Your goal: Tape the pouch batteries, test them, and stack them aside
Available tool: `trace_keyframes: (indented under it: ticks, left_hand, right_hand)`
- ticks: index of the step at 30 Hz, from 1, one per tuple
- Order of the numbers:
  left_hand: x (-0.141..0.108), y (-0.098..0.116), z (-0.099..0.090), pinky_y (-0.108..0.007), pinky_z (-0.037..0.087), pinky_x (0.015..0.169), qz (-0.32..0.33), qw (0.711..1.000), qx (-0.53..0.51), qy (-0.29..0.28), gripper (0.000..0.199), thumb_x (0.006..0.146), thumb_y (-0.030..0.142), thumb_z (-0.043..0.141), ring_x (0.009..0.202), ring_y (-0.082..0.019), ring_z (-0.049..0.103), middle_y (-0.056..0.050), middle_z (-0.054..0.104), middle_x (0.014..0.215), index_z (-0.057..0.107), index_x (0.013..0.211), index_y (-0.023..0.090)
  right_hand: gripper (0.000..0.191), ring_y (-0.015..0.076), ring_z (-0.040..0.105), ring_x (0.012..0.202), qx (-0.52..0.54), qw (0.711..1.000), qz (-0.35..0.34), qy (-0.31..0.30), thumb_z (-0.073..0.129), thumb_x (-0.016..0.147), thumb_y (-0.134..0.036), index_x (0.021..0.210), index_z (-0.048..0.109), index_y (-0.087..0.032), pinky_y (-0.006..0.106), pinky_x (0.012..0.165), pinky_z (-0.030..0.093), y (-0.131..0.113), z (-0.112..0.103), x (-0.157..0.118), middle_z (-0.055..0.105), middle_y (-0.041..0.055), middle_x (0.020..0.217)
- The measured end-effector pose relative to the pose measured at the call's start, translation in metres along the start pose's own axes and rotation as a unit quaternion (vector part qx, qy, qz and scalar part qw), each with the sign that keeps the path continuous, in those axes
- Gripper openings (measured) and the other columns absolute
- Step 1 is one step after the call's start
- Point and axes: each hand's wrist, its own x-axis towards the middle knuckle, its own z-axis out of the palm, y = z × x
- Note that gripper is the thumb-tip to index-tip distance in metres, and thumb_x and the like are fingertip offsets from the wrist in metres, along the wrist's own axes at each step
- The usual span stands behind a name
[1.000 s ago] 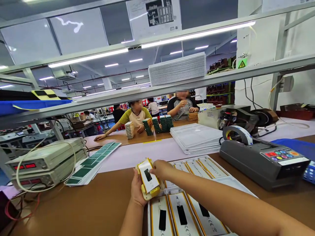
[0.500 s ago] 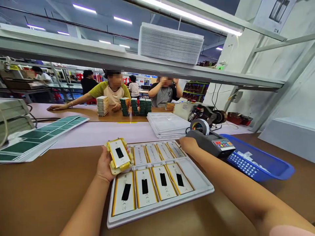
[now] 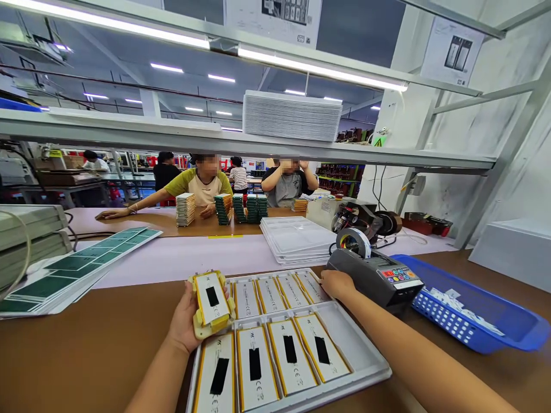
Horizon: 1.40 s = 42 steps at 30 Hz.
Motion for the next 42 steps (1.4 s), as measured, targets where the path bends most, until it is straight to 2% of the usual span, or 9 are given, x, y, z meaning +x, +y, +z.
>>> trace_keyframes:
  ticks: [7,13,18,23,28,32,35,38,42]
  left_hand:
    - [-0.001,0.000,0.002,-0.047,0.043,0.082,0.007,1.000,0.010,0.014,0.050,0.074,0.052,0.049,0.085,-0.027,0.060,-0.013,0.064,0.091,0.054,0.106,0.015]
    - [0.000,0.000,0.002,-0.048,0.042,0.082,0.007,1.000,0.004,0.009,0.049,0.074,0.051,0.049,0.084,-0.027,0.060,-0.013,0.064,0.092,0.054,0.105,0.015]
    - [0.000,-0.003,-0.003,-0.046,0.045,0.078,0.014,1.000,-0.024,-0.005,0.048,0.074,0.052,0.048,0.080,-0.025,0.061,-0.012,0.064,0.088,0.056,0.101,0.014]
    - [-0.003,-0.006,-0.001,-0.044,0.046,0.073,0.033,0.998,-0.043,-0.019,0.050,0.073,0.055,0.047,0.075,-0.025,0.062,-0.011,0.065,0.081,0.058,0.097,0.013]
    - [-0.005,-0.007,-0.001,-0.043,0.046,0.074,0.054,0.997,-0.045,-0.008,0.057,0.071,0.059,0.046,0.079,-0.027,0.061,-0.014,0.065,0.089,0.058,0.102,0.012]
    - [-0.005,-0.006,-0.006,-0.043,0.044,0.079,0.067,0.997,-0.040,-0.023,0.056,0.074,0.057,0.044,0.088,-0.028,0.060,-0.013,0.066,0.090,0.058,0.104,0.013]
    - [-0.005,-0.006,-0.006,-0.042,0.044,0.081,0.082,0.994,-0.057,-0.050,0.056,0.074,0.059,0.042,0.090,-0.028,0.059,-0.013,0.066,0.091,0.059,0.102,0.013]
    - [-0.005,-0.006,-0.006,-0.046,0.044,0.079,0.071,0.995,-0.058,-0.033,0.058,0.071,0.062,0.044,0.084,-0.029,0.061,-0.013,0.066,0.087,0.060,0.098,0.013]
    - [-0.005,-0.004,-0.008,-0.047,0.044,0.078,0.075,0.996,-0.046,0.011,0.052,0.071,0.056,0.050,0.084,-0.029,0.061,-0.014,0.066,0.090,0.059,0.101,0.014]
  right_hand:
    - [0.049,0.0221,0.060,0.078,0.107,0.993,0.039,-0.021,0.023,0.088,-0.046,0.081,0.062,-0.016,0.027,0.056,0.038,0.007,0.002,0.006,0.064,0.0115,0.086]
    - [0.030,0.0183,0.056,0.065,0.167,0.985,0.025,-0.026,0.043,0.082,-0.034,0.063,0.057,-0.016,0.026,0.053,0.034,-0.006,-0.007,0.006,0.061,0.0064,0.068]
    - [0.026,0.0097,0.039,0.041,0.240,0.969,0.032,-0.056,0.051,0.076,-0.022,0.051,0.049,-0.015,0.023,0.044,0.027,-0.024,-0.042,0.001,0.042,-0.0023,0.043]
    - [0.024,0.0078,0.034,0.040,0.344,0.934,-0.054,-0.077,0.041,0.083,-0.030,0.066,0.052,-0.015,0.020,0.041,0.027,-0.093,-0.071,-0.012,0.038,-0.0052,0.044]
    - [0.014,0.0078,0.045,0.053,0.387,0.908,-0.137,-0.085,0.044,0.081,-0.023,0.077,0.054,-0.014,0.018,0.050,0.035,-0.201,-0.064,-0.035,0.051,-0.0016,0.060]
    - [0.009,0.0121,0.051,0.063,0.364,0.912,-0.173,-0.075,0.051,0.077,-0.023,0.078,0.055,-0.015,0.021,0.055,0.035,-0.241,-0.060,-0.053,0.057,0.0020,0.071]
    - [0.013,0.0170,0.052,0.078,0.304,0.930,-0.207,0.000,0.052,0.077,-0.030,0.081,0.057,-0.019,0.026,0.064,0.035,-0.228,-0.062,-0.065,0.057,0.0042,0.090]
    - [0.023,0.0180,0.053,0.081,0.236,0.942,-0.221,0.085,0.040,0.084,-0.037,0.089,0.056,-0.021,0.028,0.066,0.035,-0.192,-0.059,-0.068,0.055,0.0044,0.097]
    - [0.027,0.0167,0.053,0.078,0.274,0.936,-0.212,0.056,0.036,0.084,-0.041,0.084,0.054,-0.021,0.027,0.067,0.037,-0.123,-0.035,-0.062,0.059,0.0023,0.086]
